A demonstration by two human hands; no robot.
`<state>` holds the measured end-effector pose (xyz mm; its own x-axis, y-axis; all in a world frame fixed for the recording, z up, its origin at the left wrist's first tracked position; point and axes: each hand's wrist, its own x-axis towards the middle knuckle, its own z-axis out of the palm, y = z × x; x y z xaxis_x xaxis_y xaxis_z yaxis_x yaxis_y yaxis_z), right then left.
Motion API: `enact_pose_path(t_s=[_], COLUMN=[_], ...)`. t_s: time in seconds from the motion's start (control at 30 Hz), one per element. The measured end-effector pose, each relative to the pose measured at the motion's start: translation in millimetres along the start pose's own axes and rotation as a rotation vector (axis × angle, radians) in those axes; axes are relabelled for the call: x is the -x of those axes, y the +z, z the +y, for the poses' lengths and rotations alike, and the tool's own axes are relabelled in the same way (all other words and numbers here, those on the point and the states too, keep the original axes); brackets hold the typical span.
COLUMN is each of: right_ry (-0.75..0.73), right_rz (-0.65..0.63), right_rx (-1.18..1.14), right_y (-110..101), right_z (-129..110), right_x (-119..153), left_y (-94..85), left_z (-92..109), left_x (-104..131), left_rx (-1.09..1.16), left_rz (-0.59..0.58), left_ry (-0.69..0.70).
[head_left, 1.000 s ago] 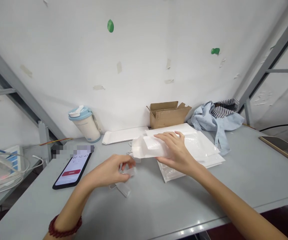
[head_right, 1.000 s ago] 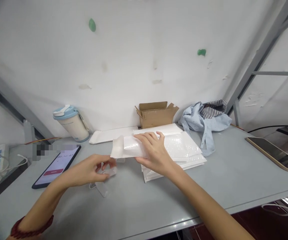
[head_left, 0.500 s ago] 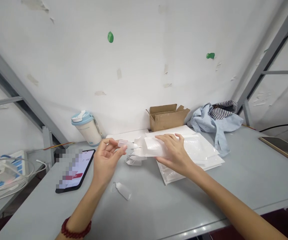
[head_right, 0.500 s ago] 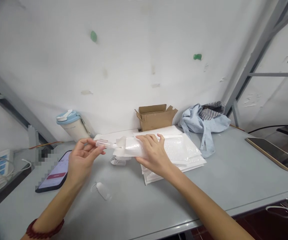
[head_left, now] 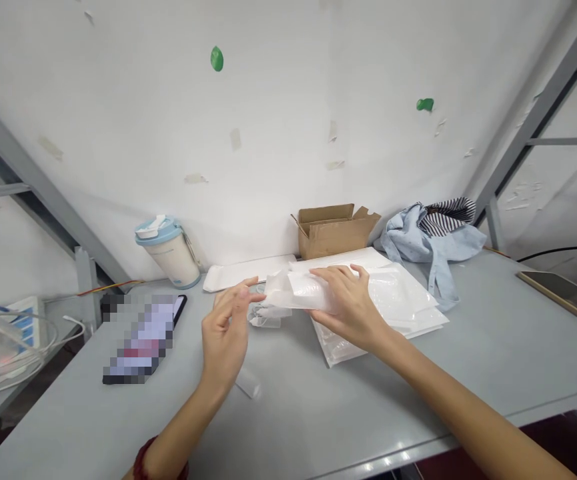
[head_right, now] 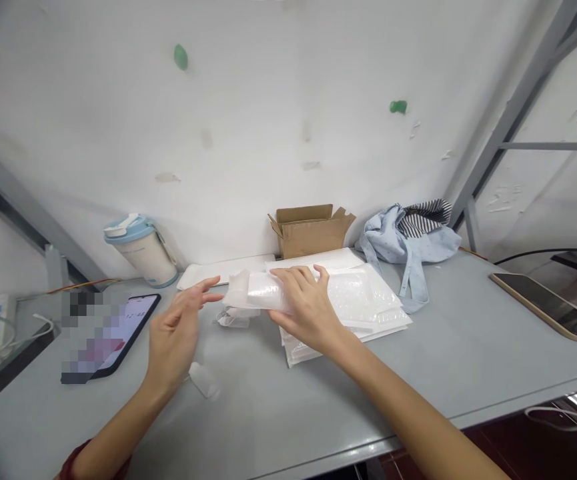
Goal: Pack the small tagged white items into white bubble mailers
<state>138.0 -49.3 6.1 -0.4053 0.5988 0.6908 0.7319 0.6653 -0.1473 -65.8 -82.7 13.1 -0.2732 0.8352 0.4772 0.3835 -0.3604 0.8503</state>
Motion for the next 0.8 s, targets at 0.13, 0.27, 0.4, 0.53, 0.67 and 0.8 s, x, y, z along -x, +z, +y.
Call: enact_pose_path(t_s=[0.13,0.27,0.4,0.53,0.67,0.8], right_ry=[0.006,0.019,0.028,0.037,0.042,0.045], right_rz=[-0.012,-0.007,0.012,0.012,0.004,0.003], right_rx=[0.009,0.003,0.006,0.013,0.026,0.034], right_y=[-0.6,-1.4,-1.6,-1.9,-2.0,-1.5], right_z=[0.7,0.4,0.3,0.6,0.7,0.2], right_x=[-0.5,-1.5,-2.0,-2.0,-1.7,-1.5], left_y=[-21.6,-49.8,-50.6,-40.8,-49.6,-54.3], left_z=[3.3,0.8,-8.4,-7.4,6.9,11.0], left_x=[-20.8,-36.5,-26.0,-20.1,-32.4,-39.2], left_rx=[-0.134,-0.445,-0.643,-0.649,-0.296,0.212], left_rz=[-0.106,-0.805,-1.209,-1.234,-0.870,-0.310], left_ry=[-0.063,-0.104,-0.148,-0.114,-0.111,-0.063])
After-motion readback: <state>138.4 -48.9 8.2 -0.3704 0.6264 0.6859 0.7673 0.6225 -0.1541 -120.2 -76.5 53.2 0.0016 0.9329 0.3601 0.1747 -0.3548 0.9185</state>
